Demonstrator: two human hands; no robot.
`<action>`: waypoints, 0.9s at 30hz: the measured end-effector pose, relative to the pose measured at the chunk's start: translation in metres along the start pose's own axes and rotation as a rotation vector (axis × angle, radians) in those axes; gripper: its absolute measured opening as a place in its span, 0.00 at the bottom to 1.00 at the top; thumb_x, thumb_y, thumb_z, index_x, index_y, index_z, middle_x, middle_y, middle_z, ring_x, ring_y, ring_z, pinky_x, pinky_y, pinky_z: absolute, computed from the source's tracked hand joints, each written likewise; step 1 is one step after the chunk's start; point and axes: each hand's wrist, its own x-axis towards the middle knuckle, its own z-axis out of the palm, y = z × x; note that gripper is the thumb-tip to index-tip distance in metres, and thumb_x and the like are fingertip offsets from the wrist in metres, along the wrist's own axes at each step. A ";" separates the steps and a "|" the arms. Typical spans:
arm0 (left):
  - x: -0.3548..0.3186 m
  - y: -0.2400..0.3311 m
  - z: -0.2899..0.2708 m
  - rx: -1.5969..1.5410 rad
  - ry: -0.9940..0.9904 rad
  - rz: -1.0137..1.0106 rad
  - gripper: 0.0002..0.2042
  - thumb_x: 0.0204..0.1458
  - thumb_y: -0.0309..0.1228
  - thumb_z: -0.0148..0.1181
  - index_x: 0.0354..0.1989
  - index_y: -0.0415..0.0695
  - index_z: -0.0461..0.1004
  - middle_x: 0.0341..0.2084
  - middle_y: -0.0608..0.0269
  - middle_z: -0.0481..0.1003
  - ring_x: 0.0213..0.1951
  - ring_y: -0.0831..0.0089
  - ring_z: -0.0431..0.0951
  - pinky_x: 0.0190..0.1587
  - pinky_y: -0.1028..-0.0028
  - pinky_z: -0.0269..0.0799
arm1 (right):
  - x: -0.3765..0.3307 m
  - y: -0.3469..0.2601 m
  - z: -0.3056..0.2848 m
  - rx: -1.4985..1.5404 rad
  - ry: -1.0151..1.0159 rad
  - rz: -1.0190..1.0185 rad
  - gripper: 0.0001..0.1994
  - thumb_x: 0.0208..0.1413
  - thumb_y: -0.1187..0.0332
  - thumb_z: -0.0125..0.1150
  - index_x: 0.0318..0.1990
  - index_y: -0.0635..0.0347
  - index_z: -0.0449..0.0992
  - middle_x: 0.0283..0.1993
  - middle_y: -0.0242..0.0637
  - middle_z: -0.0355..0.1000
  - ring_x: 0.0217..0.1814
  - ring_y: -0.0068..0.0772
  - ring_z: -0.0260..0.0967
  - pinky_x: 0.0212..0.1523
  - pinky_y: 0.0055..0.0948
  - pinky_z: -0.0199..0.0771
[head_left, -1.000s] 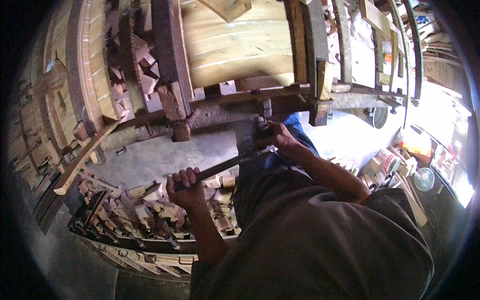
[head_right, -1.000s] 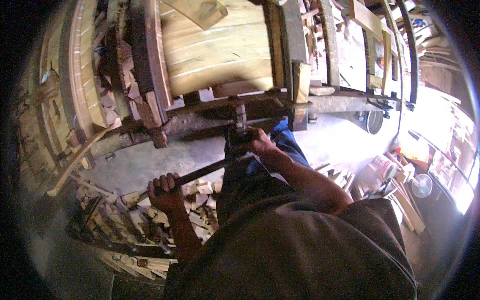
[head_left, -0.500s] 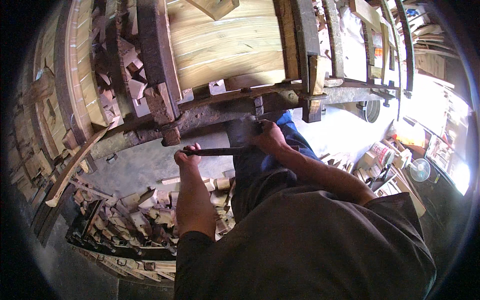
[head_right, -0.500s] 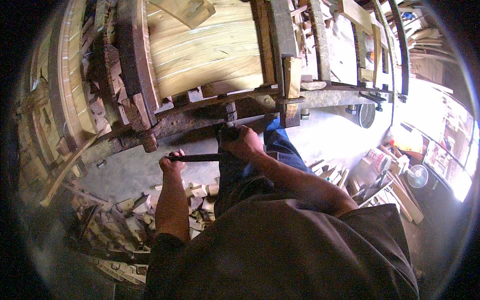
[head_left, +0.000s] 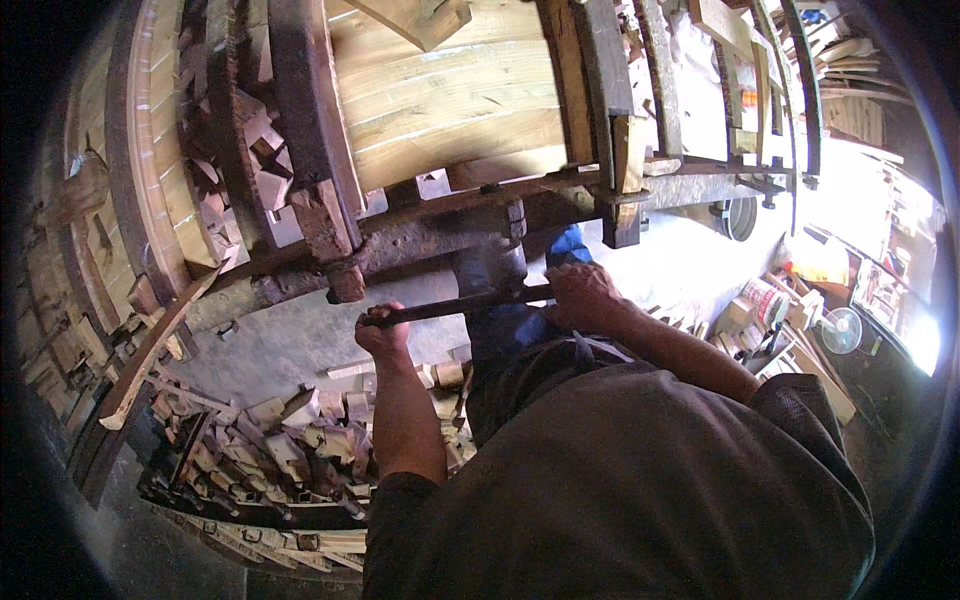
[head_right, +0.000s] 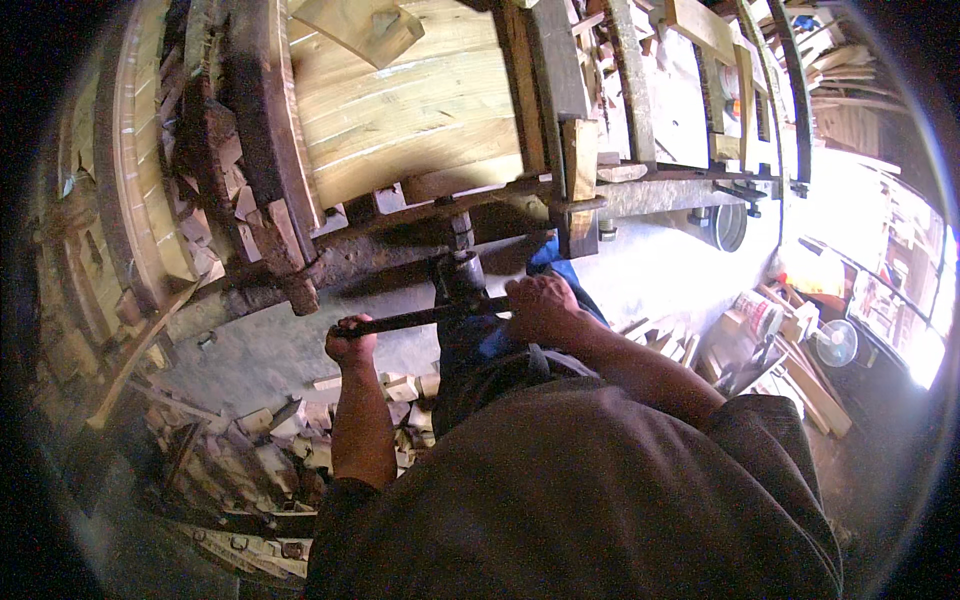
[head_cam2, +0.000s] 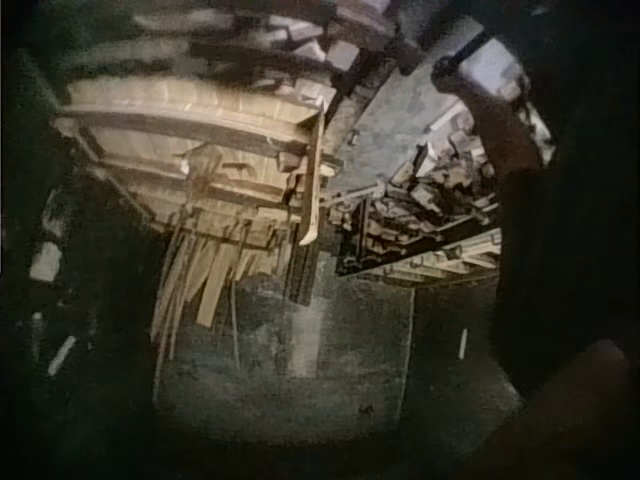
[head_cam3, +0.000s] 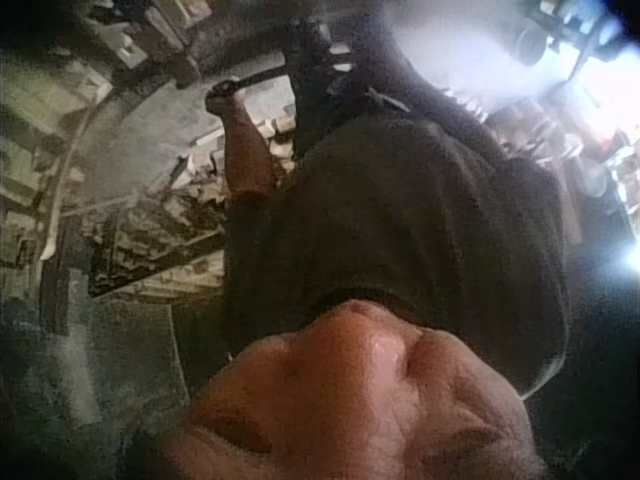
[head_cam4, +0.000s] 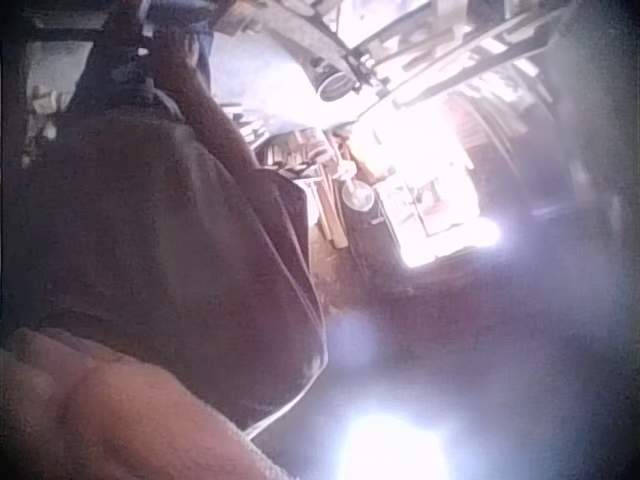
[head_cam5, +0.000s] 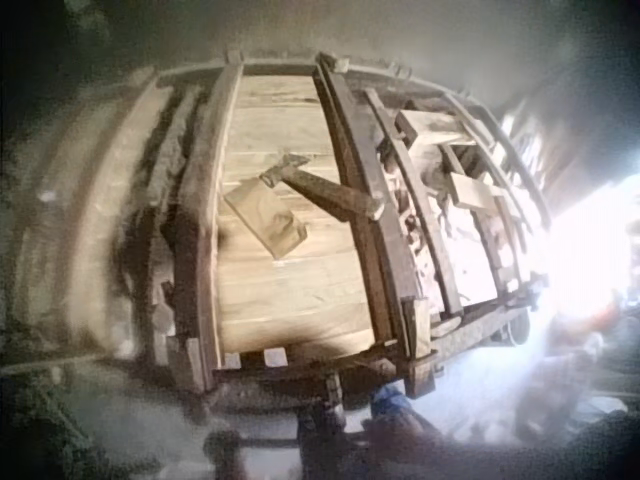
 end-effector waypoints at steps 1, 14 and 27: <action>0.001 0.000 0.003 -0.009 0.002 -0.021 0.12 0.52 0.34 0.43 0.16 0.52 0.57 0.12 0.70 0.58 0.16 0.70 0.61 0.30 0.64 0.62 | -0.003 0.005 0.004 -0.092 -0.030 -0.018 0.21 0.49 0.58 0.64 0.47 0.61 0.73 0.35 0.48 0.78 0.40 0.52 0.77 0.40 0.45 0.77; -0.060 0.013 0.016 0.208 -0.168 0.190 0.15 0.53 0.38 0.39 0.15 0.49 0.62 0.10 0.64 0.63 0.16 0.62 0.66 0.30 0.59 0.65 | 0.021 0.049 0.046 -0.189 0.021 -0.173 0.10 0.55 0.63 0.54 0.41 0.55 0.74 0.34 0.44 0.79 0.37 0.45 0.79 0.35 0.44 0.77; -0.250 -0.043 0.043 0.170 -0.256 0.837 0.16 0.55 0.40 0.36 0.17 0.51 0.59 0.11 0.63 0.61 0.15 0.64 0.59 0.24 0.61 0.59 | 0.013 0.057 0.050 -0.137 0.335 -0.856 0.17 0.42 0.69 0.62 0.42 0.65 0.77 0.43 0.49 0.77 0.45 0.48 0.77 0.37 0.54 0.77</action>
